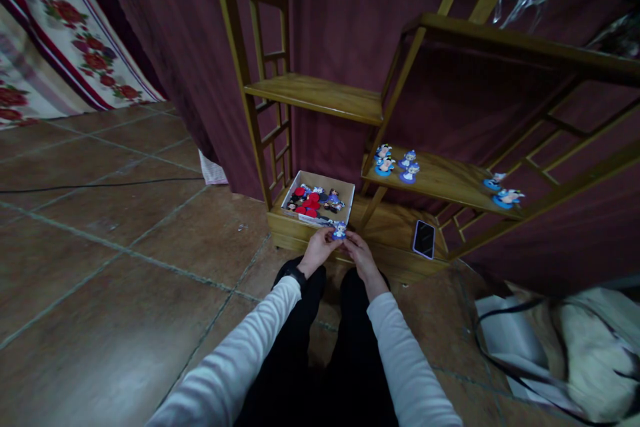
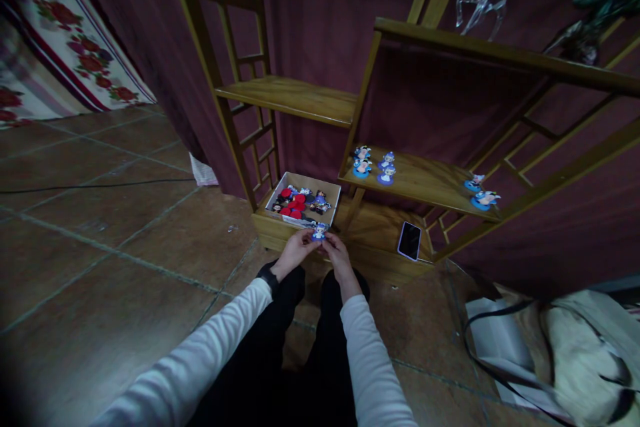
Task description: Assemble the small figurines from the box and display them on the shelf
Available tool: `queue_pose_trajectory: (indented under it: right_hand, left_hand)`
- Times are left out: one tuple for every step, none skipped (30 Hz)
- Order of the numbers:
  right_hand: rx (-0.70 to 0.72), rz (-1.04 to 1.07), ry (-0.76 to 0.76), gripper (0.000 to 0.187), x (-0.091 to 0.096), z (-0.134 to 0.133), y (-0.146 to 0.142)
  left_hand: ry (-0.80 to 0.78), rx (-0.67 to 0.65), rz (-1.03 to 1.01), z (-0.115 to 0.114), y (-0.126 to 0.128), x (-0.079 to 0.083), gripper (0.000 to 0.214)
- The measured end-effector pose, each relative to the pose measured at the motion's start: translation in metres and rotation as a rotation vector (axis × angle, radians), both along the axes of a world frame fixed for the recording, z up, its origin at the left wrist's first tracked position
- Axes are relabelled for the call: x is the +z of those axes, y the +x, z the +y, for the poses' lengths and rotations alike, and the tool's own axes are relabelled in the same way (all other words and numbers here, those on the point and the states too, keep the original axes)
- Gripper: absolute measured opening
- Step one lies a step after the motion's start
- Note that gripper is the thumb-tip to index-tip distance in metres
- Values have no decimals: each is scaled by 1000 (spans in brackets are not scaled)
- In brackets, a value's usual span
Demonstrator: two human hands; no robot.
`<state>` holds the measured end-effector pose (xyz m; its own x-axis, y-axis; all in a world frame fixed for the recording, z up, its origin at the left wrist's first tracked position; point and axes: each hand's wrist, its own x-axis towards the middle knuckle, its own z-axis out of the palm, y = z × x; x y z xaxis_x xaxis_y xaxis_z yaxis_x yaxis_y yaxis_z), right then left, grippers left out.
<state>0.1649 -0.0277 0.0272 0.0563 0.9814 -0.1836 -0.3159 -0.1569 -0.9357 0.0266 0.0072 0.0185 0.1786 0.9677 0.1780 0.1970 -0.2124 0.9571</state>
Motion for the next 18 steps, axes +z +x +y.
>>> queue_pose_trajectory:
  right_hand:
    - [-2, 4, 0, 38, -1, 0, 0]
    - [-4, 7, 0, 39, -2, 1, 0]
    - [-3, 8, 2, 39, -3, 1, 1]
    - [1, 9, 3, 40, -4, 1, 1]
    - [6, 9, 4, 40, -4, 1, 1]
    - [8, 6, 4, 40, -5, 1, 1]
    - [11, 1, 6, 39, -4, 1, 1]
    - [14, -6, 10, 39, -4, 1, 1]
    - [15, -13, 18, 38, -3, 0, 1]
    - [18, -15, 28, 38, -1, 0, 0]
    - [22, -14, 40, 37, 0, -1, 0]
    - [27, -9, 51, 37, 1, -2, 0]
    - [30, -1, 61, 38, 3, -2, 0]
    - [31, 6, 71, 38, 4, -3, -1]
    - [29, 9, 80, 40, 5, -3, -1]
    - [24, 8, 87, 41, 5, -3, -1]
    - [16, 4, 91, 43, 5, -3, -1]
    - [3, -3, 94, 44, 5, -2, -1]
  left_hand:
    - [19, 14, 13, 0, 0, 1, 31]
    - [37, 24, 26, -1, 0, 1, 31]
    - [54, 30, 42, -2, 0, 3, 31]
    - [70, 31, 61, -3, 0, 4, 30]
    - [88, 30, 84, -5, 0, 6, 30]
    - [109, 28, 110, -6, 0, 8, 30]
    - [135, 24, 139, -8, 0, 10, 30]
    - [164, 19, 170, -11, 0, 12, 32]
    - [193, 14, 202, -13, 1, 14, 33]
    - [220, 9, 234, -15, 2, 16, 35]
    - [241, 7, 264, -18, 2, 18, 36]
    - [254, 5, 293, -20, 3, 20, 37]
    - [260, 2, 320, -22, 3, 22, 38]
    - [262, -3, 346, -23, 4, 24, 38]
    - [265, -11, 374, -25, 5, 26, 39]
    - [268, -20, 407, -26, 5, 27, 39]
    - [273, -28, 444, -28, 5, 29, 39]
    - [280, -33, 487, -29, 5, 30, 39]
